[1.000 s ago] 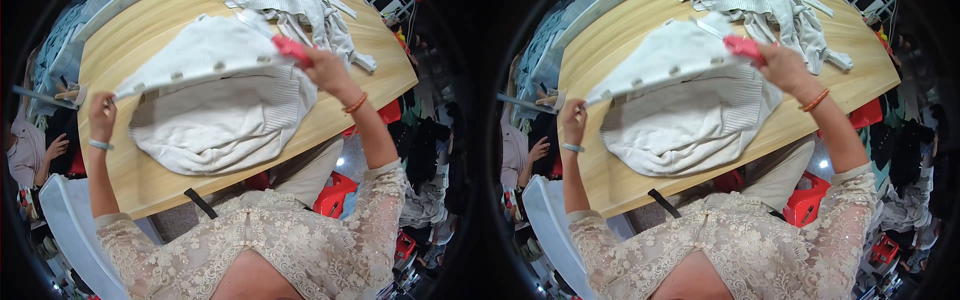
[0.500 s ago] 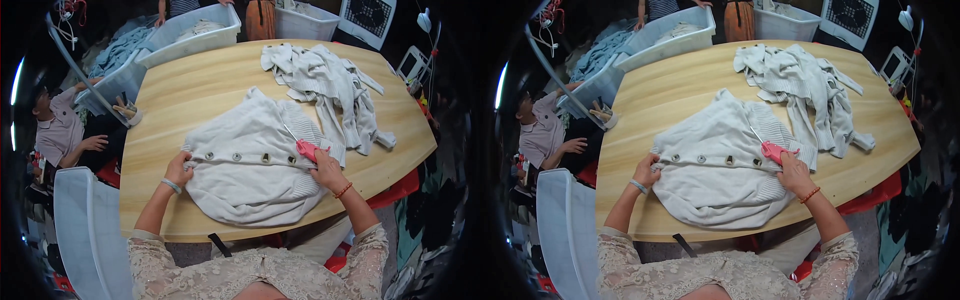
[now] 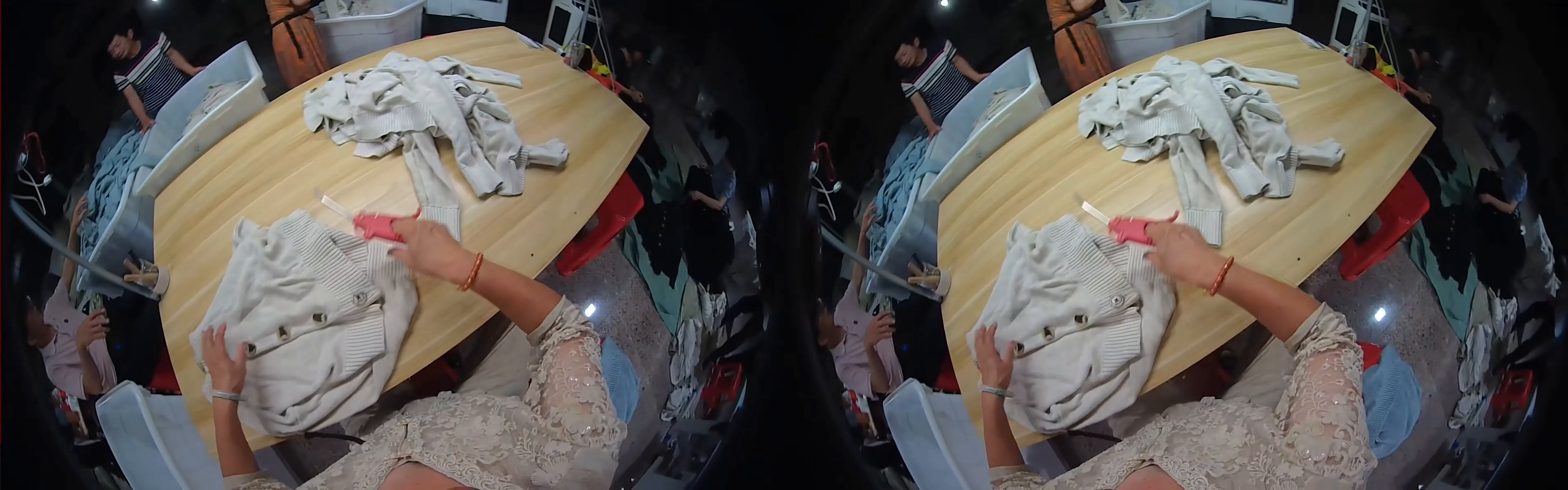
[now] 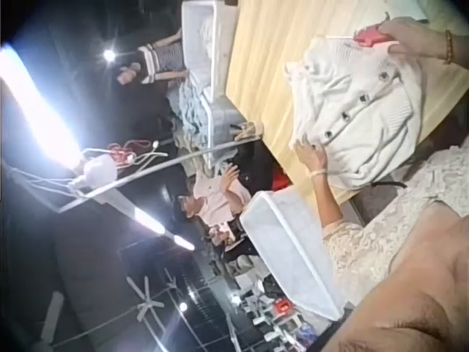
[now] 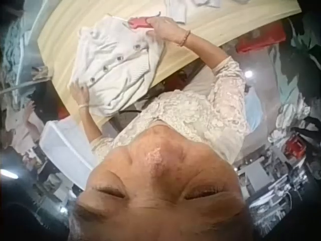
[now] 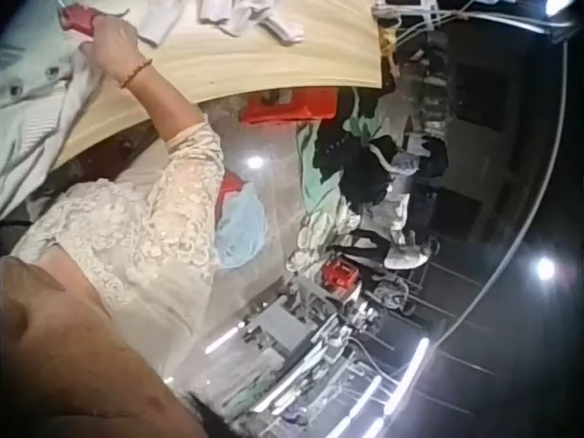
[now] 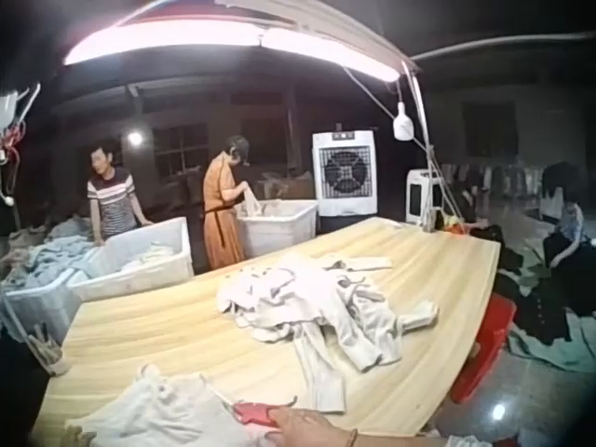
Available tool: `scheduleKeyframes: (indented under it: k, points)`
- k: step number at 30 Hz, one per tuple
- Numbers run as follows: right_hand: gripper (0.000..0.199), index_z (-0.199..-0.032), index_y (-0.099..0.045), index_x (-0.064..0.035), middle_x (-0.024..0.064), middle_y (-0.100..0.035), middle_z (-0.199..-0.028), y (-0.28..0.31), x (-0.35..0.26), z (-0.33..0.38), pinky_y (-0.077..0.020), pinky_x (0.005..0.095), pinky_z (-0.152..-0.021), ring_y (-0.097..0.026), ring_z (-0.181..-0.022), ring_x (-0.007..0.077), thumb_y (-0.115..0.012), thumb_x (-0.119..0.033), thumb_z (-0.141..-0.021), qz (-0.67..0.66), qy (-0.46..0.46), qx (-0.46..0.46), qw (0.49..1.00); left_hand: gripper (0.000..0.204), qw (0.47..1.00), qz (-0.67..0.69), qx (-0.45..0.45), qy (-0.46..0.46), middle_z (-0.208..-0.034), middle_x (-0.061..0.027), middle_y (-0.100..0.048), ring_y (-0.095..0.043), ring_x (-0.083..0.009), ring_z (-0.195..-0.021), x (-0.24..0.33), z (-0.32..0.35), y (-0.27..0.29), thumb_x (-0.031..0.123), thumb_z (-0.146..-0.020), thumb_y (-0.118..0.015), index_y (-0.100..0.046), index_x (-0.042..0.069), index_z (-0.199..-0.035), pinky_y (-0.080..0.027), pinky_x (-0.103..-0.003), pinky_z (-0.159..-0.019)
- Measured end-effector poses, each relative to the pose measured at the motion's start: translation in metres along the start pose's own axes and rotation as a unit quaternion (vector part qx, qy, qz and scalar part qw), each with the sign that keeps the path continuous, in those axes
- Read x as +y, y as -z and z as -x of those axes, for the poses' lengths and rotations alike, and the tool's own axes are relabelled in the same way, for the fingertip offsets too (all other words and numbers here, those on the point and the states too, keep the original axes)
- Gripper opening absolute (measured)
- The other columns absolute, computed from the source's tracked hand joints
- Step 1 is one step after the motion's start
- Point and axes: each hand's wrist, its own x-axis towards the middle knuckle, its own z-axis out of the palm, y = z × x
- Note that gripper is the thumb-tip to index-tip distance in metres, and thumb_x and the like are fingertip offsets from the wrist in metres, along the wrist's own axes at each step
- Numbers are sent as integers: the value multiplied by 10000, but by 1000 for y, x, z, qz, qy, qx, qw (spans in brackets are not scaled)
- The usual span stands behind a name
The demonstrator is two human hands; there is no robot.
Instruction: Trimming excess threads from knitted sweaters using a pair of scissors.
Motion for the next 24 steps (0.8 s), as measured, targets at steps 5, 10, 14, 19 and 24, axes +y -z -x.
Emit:
scheduleKeyframes:
  k: [5, 10, 14, 19, 24]
  points:
    - [471, -1065, -612, 11, 226, -673, -1031, 70, 77, -55, -527, 461, -842, -657, -971, 384, -734, -333, -767, 67, -211, 126, 967, 733, 982, 136, -60, -119, -1519, -234, -300, -208, -425, -1435, 114, -58, -27, 370, -805, -735, -437, 105, -1419, -139, -568, -1152]
    - [526, -1075, -635, 14, 240, -668, -1093, 99, 120, -98, -526, 453, -859, -653, -1009, 381, -758, -391, -764, 95, -255, 186, 944, 712, 987, 62, -66, -133, -1520, -212, -309, -174, -431, -1439, 165, -93, -59, 570, -790, -677, -530, 152, -1347, -1, -709, -1088]
    - [438, -1065, -644, 4, 244, -671, -1080, 90, 145, -134, -530, 450, -875, -661, -1016, 368, -738, -315, -780, 116, -315, 167, 927, 666, 984, 91, -75, -133, -1518, -192, -323, -177, -431, -1436, 179, -106, -62, 566, -790, -682, -569, 157, -1303, 10, -705, -1089]
    - [293, -974, -639, 15, 256, -681, -966, 70, 118, -142, -544, 489, -811, -677, -920, 389, -602, -225, -810, 127, -202, 189, 953, 660, 986, 92, -74, -119, -1510, -186, -336, -187, -409, -1436, 178, -115, -61, 558, -775, -704, -582, 168, -1294, 5, -689, -1096]
    - [248, -949, -653, -45, 202, -674, -796, 92, 30, -79, -520, 474, -678, -664, -768, 382, -607, -247, -813, -43, -14, 77, 996, 667, 987, 88, -69, -116, -1523, -167, -330, -188, -383, -1444, 179, -127, -72, 570, -786, -684, -575, 174, -1312, -1, -683, -1097]
